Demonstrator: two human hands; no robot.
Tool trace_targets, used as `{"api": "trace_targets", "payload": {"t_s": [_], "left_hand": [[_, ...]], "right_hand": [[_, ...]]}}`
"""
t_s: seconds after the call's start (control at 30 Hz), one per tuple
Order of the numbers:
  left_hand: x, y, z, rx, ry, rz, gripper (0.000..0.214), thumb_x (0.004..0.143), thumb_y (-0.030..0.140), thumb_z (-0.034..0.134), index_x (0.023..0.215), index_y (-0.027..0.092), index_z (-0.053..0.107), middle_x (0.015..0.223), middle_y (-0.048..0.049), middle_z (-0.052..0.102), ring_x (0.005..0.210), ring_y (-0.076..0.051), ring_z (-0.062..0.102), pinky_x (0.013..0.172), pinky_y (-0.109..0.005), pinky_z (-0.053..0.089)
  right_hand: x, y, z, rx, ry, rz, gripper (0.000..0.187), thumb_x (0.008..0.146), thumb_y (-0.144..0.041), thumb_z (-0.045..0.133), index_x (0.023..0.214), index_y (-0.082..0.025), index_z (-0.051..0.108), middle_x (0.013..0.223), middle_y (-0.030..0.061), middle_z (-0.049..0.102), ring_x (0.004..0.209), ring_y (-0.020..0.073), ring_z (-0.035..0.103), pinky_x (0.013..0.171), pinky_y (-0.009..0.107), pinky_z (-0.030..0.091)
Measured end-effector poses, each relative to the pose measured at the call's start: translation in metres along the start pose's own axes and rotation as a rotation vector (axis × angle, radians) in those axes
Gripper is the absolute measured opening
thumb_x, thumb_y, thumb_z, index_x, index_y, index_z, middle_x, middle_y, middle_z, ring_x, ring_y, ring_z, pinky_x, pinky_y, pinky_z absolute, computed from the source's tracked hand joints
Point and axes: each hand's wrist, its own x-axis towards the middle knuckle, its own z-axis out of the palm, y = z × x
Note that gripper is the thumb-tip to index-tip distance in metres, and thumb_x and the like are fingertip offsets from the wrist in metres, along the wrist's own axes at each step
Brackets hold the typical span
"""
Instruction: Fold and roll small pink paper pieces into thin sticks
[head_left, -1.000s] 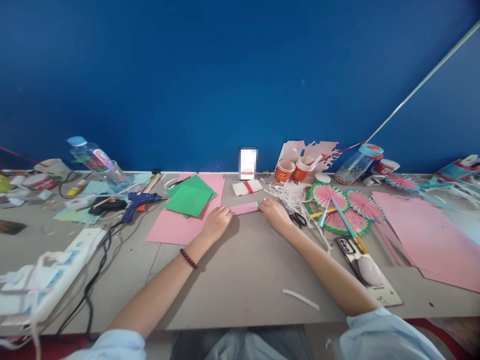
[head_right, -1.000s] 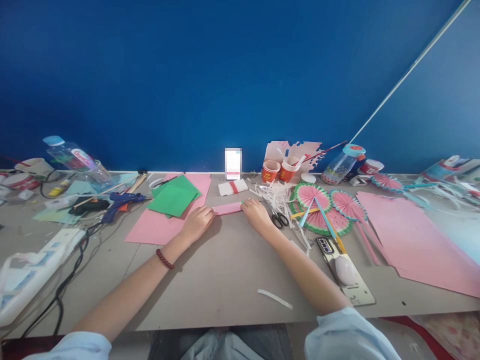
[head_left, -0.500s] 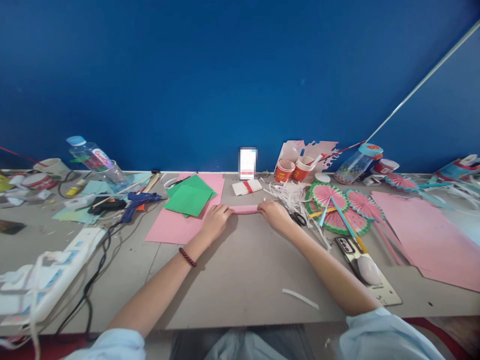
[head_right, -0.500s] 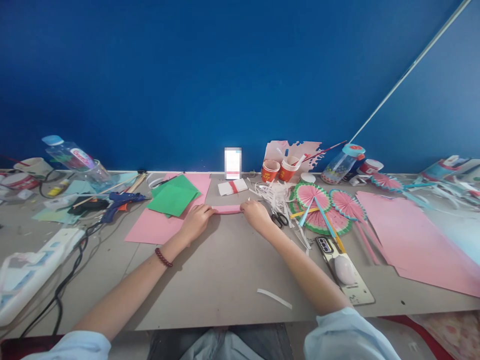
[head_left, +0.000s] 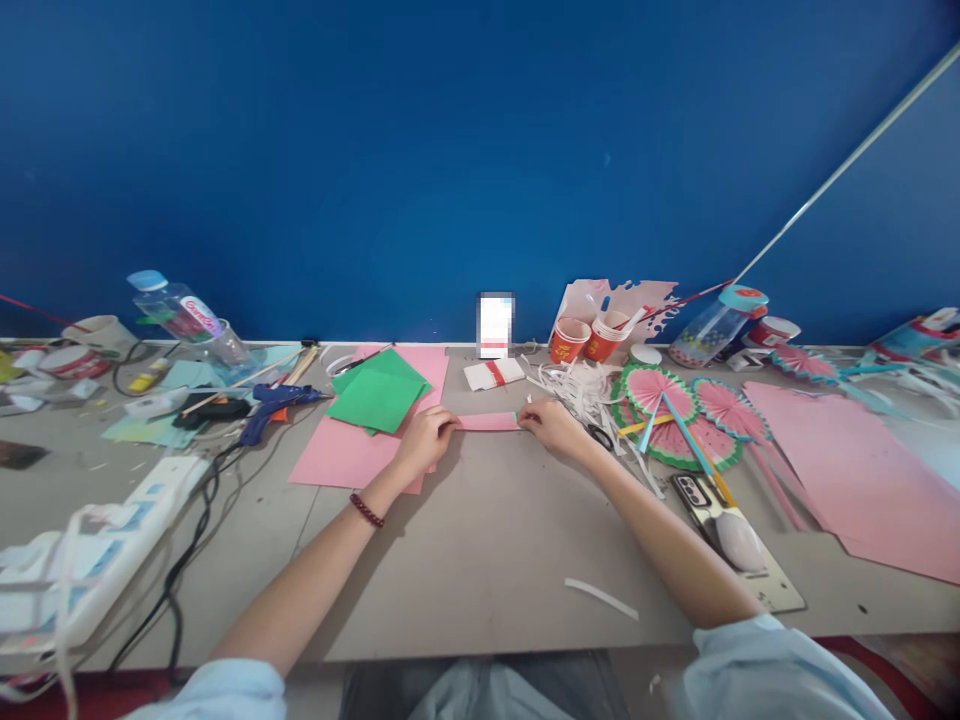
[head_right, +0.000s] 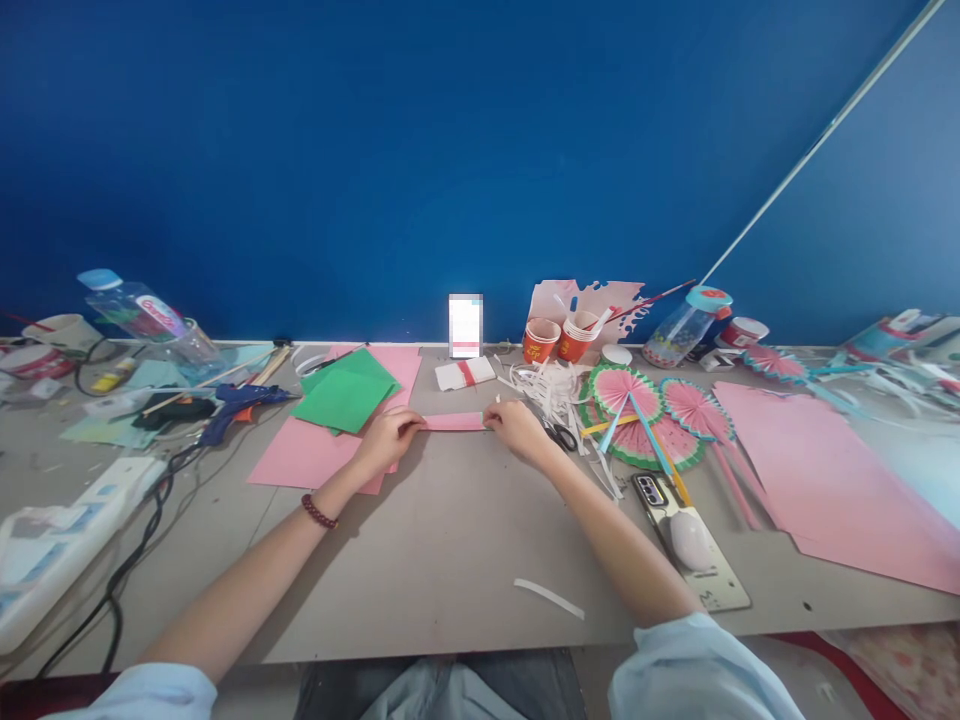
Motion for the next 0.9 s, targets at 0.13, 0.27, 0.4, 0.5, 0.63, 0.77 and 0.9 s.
{"api": "trace_targets", "payload": {"t_s": [0.13, 0.27, 0.4, 0.5, 0.63, 0.77, 0.9], "left_hand": [[0.001, -0.001, 0.002, -0.022, 0.008, -0.048, 0.015, 0.083, 0.014, 0.055, 0.076, 0.018, 0.068, 0.081, -0.0047, 0.068, 0.078, -0.018, 0.063, 0.075, -0.031, 0.049], [0.002, 0.000, 0.003, -0.029, 0.013, -0.076, 0.015, 0.082, 0.013, 0.056, 0.076, 0.018, 0.068, 0.081, -0.0046, 0.068, 0.077, -0.018, 0.062, 0.075, -0.030, 0.048], [0.003, 0.000, 0.002, -0.033, 0.000, -0.107, 0.014, 0.081, 0.014, 0.058, 0.076, 0.018, 0.069, 0.077, -0.0039, 0.064, 0.071, -0.016, 0.059, 0.069, -0.028, 0.047], [0.005, -0.002, 0.002, -0.046, -0.007, -0.128, 0.013, 0.081, 0.014, 0.060, 0.076, 0.018, 0.071, 0.076, -0.0033, 0.061, 0.068, -0.014, 0.057, 0.064, -0.027, 0.046], [0.007, -0.004, 0.002, -0.057, -0.019, -0.155, 0.012, 0.080, 0.014, 0.062, 0.075, 0.018, 0.072, 0.075, -0.0029, 0.061, 0.066, -0.014, 0.056, 0.063, -0.027, 0.045], [0.010, -0.006, 0.002, -0.070, -0.035, -0.172, 0.009, 0.077, 0.014, 0.065, 0.075, 0.018, 0.073, 0.075, -0.0031, 0.063, 0.068, -0.015, 0.057, 0.064, -0.027, 0.046], [0.011, -0.005, 0.001, -0.066, -0.035, -0.191, 0.010, 0.077, 0.014, 0.065, 0.074, 0.019, 0.073, 0.074, -0.0028, 0.064, 0.067, -0.014, 0.057, 0.064, -0.027, 0.046]], "right_hand": [[0.001, 0.000, -0.001, 0.023, -0.002, 0.037, 0.022, 0.078, -0.012, 0.051, 0.079, -0.019, 0.073, 0.077, 0.0035, 0.072, 0.072, 0.0161, 0.062, 0.070, 0.022, 0.041], [0.003, -0.002, -0.001, 0.005, -0.015, 0.049, 0.023, 0.078, -0.011, 0.050, 0.079, -0.018, 0.073, 0.080, 0.0040, 0.073, 0.076, 0.0166, 0.063, 0.071, 0.022, 0.040], [0.004, -0.004, -0.001, -0.030, -0.024, 0.065, 0.024, 0.078, -0.009, 0.049, 0.080, -0.017, 0.072, 0.082, 0.0053, 0.073, 0.078, 0.0174, 0.064, 0.072, 0.022, 0.040], [0.004, -0.004, 0.000, -0.042, -0.029, 0.066, 0.024, 0.078, -0.009, 0.049, 0.081, -0.017, 0.072, 0.084, 0.0055, 0.073, 0.080, 0.0176, 0.064, 0.072, 0.022, 0.040], [0.005, -0.004, 0.000, -0.061, -0.047, 0.080, 0.024, 0.078, -0.009, 0.049, 0.082, -0.017, 0.071, 0.084, 0.0050, 0.073, 0.079, 0.0171, 0.064, 0.071, 0.021, 0.040], [0.008, -0.005, 0.000, -0.132, -0.095, 0.111, 0.027, 0.079, -0.008, 0.046, 0.087, -0.017, 0.070, 0.087, 0.0060, 0.073, 0.082, 0.0171, 0.063, 0.072, 0.021, 0.038], [0.009, -0.008, 0.000, -0.165, -0.119, 0.122, 0.026, 0.081, -0.008, 0.045, 0.088, -0.017, 0.069, 0.087, 0.0071, 0.072, 0.084, 0.0173, 0.063, 0.072, 0.021, 0.037]]}}
